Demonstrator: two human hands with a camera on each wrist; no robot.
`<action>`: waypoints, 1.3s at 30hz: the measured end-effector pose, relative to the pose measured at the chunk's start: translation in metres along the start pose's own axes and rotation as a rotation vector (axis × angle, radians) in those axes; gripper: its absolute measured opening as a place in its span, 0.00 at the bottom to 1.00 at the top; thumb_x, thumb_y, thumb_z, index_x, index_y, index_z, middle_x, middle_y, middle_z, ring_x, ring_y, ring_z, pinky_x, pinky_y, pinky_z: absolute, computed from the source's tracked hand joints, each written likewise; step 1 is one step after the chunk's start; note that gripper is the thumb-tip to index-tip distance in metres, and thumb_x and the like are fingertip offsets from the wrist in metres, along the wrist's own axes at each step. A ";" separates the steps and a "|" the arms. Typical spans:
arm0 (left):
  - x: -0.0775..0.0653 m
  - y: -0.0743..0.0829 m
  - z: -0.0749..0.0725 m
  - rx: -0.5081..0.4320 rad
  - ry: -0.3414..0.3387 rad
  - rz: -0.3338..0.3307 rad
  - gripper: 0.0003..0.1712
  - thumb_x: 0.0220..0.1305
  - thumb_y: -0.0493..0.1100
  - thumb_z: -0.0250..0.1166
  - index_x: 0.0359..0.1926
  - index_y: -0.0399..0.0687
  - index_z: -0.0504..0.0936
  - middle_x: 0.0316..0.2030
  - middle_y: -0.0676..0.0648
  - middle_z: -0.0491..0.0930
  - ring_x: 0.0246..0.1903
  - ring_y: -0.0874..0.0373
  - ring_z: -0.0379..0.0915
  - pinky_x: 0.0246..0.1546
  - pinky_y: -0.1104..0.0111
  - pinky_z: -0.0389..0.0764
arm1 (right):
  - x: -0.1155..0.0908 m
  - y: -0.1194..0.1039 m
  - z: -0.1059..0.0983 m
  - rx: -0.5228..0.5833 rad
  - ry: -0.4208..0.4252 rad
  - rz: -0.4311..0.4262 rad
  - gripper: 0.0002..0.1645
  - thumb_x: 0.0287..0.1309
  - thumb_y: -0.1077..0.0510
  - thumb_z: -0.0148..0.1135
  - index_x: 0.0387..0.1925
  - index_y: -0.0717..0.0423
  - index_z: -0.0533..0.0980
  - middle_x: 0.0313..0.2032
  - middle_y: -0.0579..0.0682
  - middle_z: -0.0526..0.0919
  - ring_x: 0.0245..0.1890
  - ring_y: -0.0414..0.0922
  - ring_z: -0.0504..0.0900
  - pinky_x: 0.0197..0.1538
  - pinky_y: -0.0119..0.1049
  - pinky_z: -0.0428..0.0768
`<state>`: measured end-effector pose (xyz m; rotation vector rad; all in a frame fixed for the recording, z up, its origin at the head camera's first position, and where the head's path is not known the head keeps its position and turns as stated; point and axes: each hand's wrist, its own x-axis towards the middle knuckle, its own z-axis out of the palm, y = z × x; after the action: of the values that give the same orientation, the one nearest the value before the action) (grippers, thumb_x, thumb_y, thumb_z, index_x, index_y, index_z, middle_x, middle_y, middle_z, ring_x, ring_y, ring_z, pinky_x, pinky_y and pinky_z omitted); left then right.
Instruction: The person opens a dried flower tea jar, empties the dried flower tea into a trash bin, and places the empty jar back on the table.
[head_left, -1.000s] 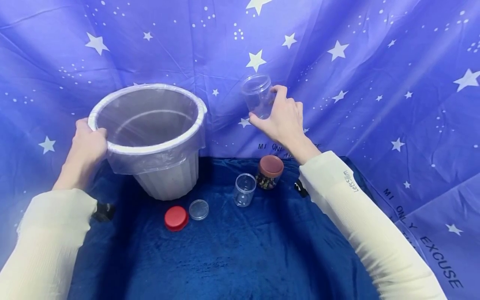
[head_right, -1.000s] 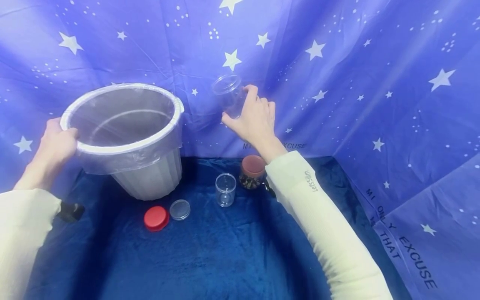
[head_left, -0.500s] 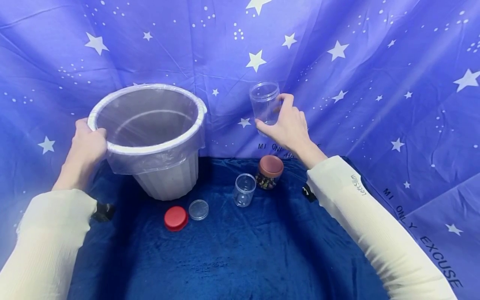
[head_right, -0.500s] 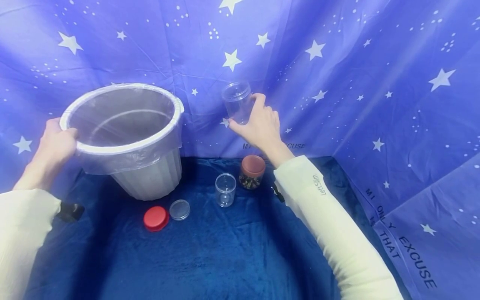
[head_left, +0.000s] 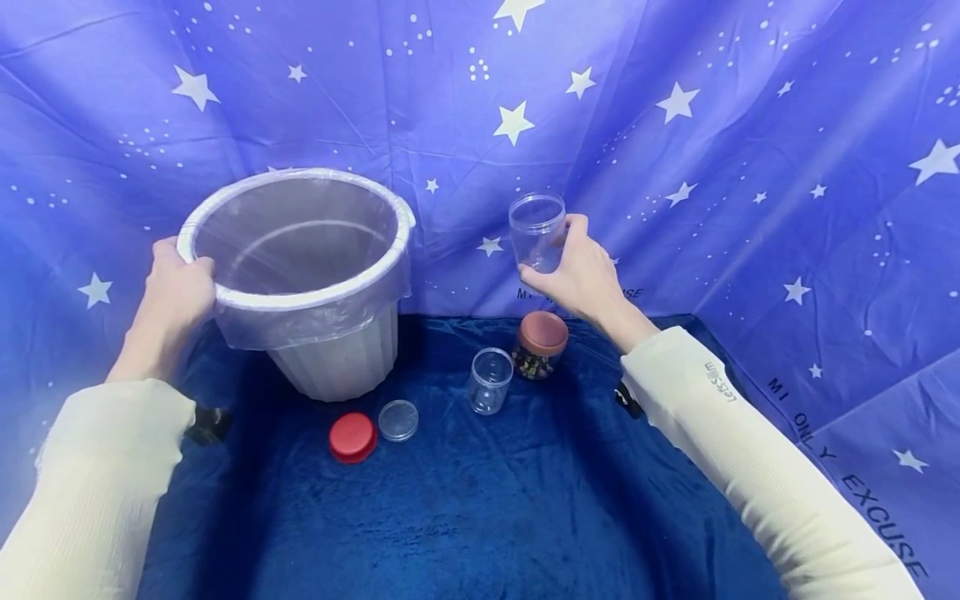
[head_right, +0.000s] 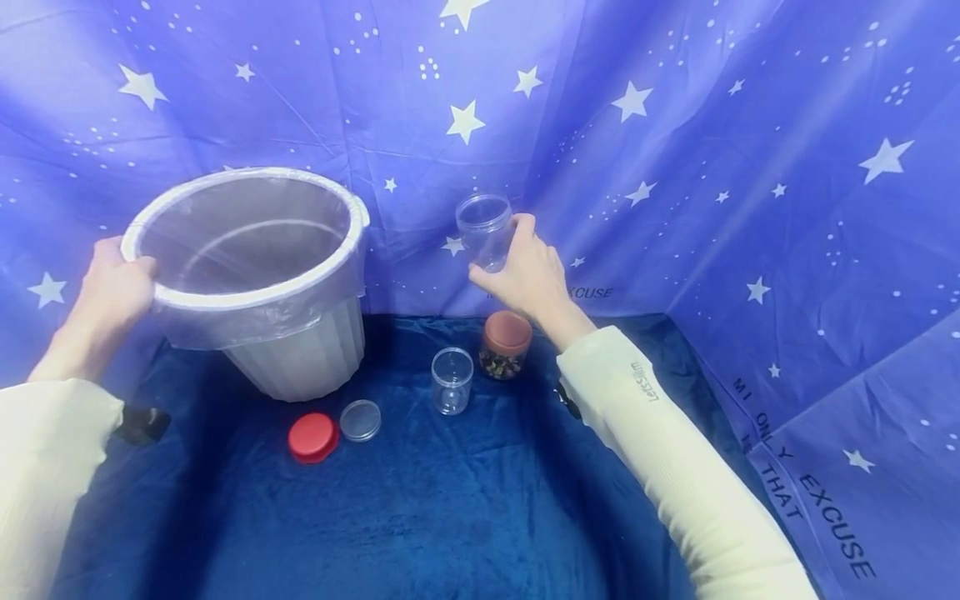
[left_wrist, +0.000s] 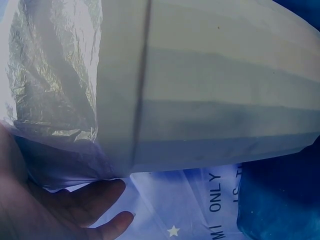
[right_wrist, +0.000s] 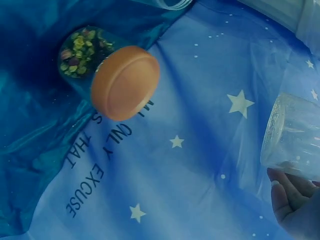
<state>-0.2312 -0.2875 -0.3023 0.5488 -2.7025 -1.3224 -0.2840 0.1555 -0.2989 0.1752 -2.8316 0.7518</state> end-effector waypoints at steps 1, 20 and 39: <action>0.000 0.000 0.000 0.001 0.000 0.000 0.39 0.72 0.50 0.34 0.76 0.36 0.34 0.71 0.25 0.53 0.68 0.33 0.54 0.68 0.41 0.56 | -0.001 0.001 0.000 0.002 -0.004 0.002 0.50 0.48 0.38 0.68 0.64 0.57 0.56 0.55 0.59 0.78 0.53 0.60 0.79 0.52 0.57 0.76; 0.001 -0.001 0.001 -0.024 -0.002 0.004 0.39 0.72 0.49 0.34 0.76 0.37 0.33 0.71 0.25 0.54 0.68 0.35 0.55 0.68 0.43 0.56 | -0.020 0.039 0.020 0.085 -0.043 -0.023 0.49 0.50 0.40 0.69 0.63 0.61 0.57 0.52 0.64 0.78 0.50 0.61 0.79 0.52 0.56 0.77; 0.001 -0.001 0.001 -0.012 0.009 0.004 0.39 0.72 0.50 0.34 0.76 0.37 0.34 0.71 0.25 0.54 0.67 0.34 0.55 0.68 0.42 0.56 | -0.040 0.066 0.037 0.091 -0.125 -0.027 0.53 0.53 0.44 0.68 0.69 0.64 0.53 0.58 0.67 0.74 0.56 0.62 0.77 0.57 0.58 0.75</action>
<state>-0.2315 -0.2880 -0.3037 0.5471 -2.6850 -1.3307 -0.2621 0.1967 -0.3711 0.2839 -2.9065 0.8949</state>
